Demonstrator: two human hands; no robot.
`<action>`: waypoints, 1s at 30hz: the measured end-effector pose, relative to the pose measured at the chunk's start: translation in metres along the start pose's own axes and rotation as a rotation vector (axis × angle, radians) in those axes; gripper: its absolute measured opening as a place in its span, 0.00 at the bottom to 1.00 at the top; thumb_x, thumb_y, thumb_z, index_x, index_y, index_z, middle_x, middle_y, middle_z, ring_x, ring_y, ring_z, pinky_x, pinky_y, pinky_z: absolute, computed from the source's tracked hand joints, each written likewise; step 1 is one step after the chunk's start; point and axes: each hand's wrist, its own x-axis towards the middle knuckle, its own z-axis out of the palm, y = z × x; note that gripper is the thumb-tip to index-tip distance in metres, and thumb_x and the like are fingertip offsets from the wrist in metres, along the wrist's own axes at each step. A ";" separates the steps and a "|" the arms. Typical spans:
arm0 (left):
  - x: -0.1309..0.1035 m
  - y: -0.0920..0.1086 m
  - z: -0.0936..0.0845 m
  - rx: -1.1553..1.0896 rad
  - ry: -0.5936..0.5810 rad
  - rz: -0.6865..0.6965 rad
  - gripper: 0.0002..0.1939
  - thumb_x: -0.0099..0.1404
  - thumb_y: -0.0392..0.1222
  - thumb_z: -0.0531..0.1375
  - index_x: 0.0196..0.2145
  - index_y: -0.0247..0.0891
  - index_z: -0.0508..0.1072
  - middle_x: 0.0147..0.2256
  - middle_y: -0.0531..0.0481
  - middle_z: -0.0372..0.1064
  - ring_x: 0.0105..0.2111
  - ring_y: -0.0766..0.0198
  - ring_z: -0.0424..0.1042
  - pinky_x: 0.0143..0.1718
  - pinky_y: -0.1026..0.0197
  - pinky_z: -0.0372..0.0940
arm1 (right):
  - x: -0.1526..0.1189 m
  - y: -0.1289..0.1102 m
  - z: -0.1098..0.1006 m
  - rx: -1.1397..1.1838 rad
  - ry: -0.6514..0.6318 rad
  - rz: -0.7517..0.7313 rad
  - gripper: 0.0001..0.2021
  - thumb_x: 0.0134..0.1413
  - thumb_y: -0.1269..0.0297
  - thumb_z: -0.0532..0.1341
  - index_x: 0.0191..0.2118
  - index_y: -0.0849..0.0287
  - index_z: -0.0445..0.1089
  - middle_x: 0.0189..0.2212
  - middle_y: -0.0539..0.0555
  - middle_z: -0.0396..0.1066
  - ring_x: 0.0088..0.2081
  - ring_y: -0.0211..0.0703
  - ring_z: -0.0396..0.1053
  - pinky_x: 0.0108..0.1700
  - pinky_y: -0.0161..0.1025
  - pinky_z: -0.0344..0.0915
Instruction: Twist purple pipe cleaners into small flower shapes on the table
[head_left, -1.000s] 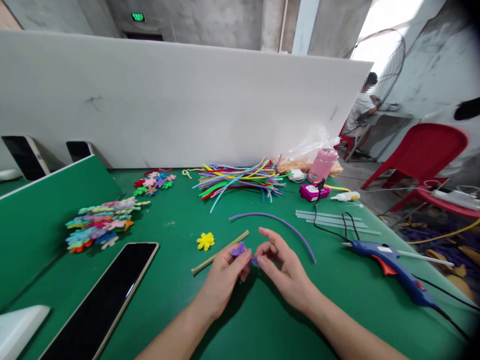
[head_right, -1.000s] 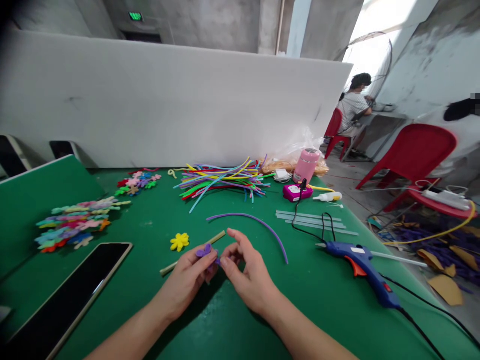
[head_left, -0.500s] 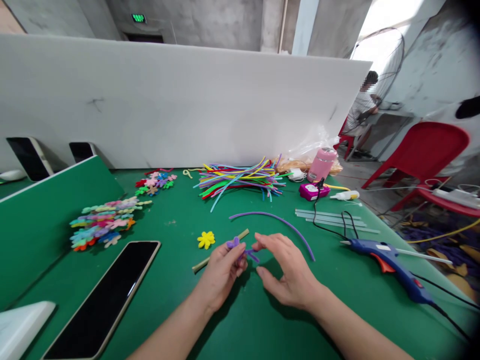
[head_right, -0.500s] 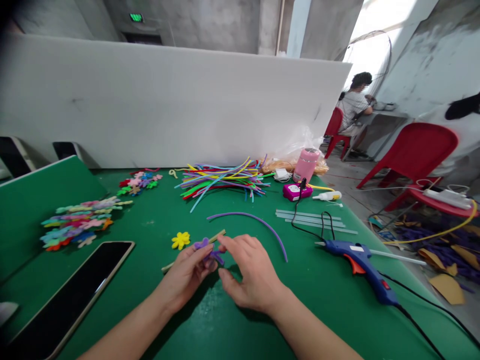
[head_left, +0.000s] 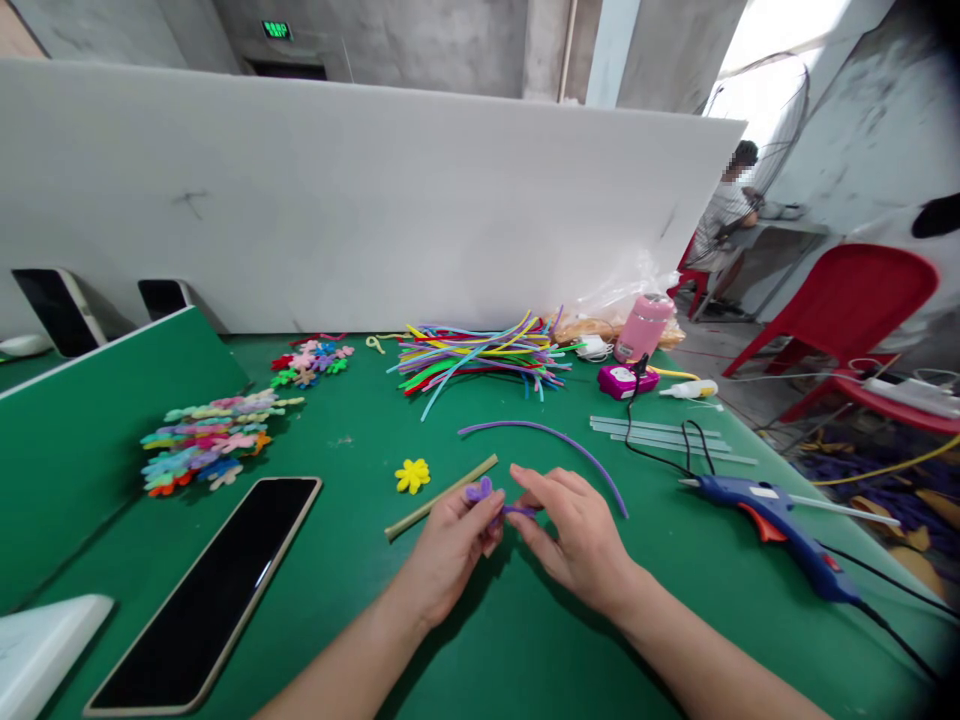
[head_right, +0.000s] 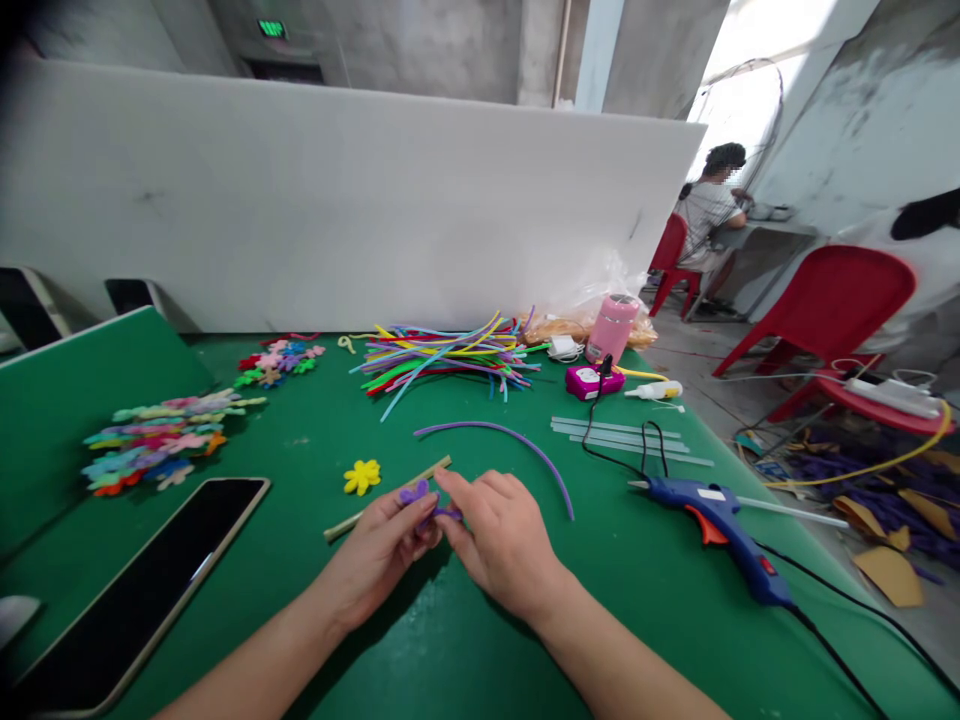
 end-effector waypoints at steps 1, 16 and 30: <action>0.001 -0.001 0.000 0.022 0.003 0.016 0.09 0.51 0.42 0.65 0.24 0.35 0.70 0.19 0.58 0.59 0.20 0.73 0.56 0.23 0.69 0.54 | -0.001 0.000 0.001 0.031 0.010 0.031 0.20 0.55 0.68 0.56 0.54 0.58 0.55 0.28 0.53 0.71 0.30 0.42 0.65 0.32 0.40 0.62; -0.011 0.006 0.007 0.635 0.078 0.450 0.09 0.57 0.42 0.58 0.21 0.38 0.69 0.20 0.54 0.60 0.23 0.65 0.58 0.26 0.64 0.54 | 0.008 -0.013 0.006 1.331 -0.025 1.056 0.23 0.46 0.67 0.60 0.50 0.59 0.56 0.20 0.44 0.61 0.21 0.32 0.58 0.24 0.31 0.51; 0.002 0.002 -0.002 0.194 0.113 0.192 0.12 0.53 0.42 0.62 0.19 0.37 0.64 0.16 0.58 0.57 0.19 0.70 0.54 0.22 0.66 0.51 | 0.003 -0.001 0.003 0.890 -0.053 0.626 0.27 0.50 0.60 0.57 0.56 0.55 0.50 0.40 0.56 0.66 0.39 0.42 0.64 0.40 0.41 0.61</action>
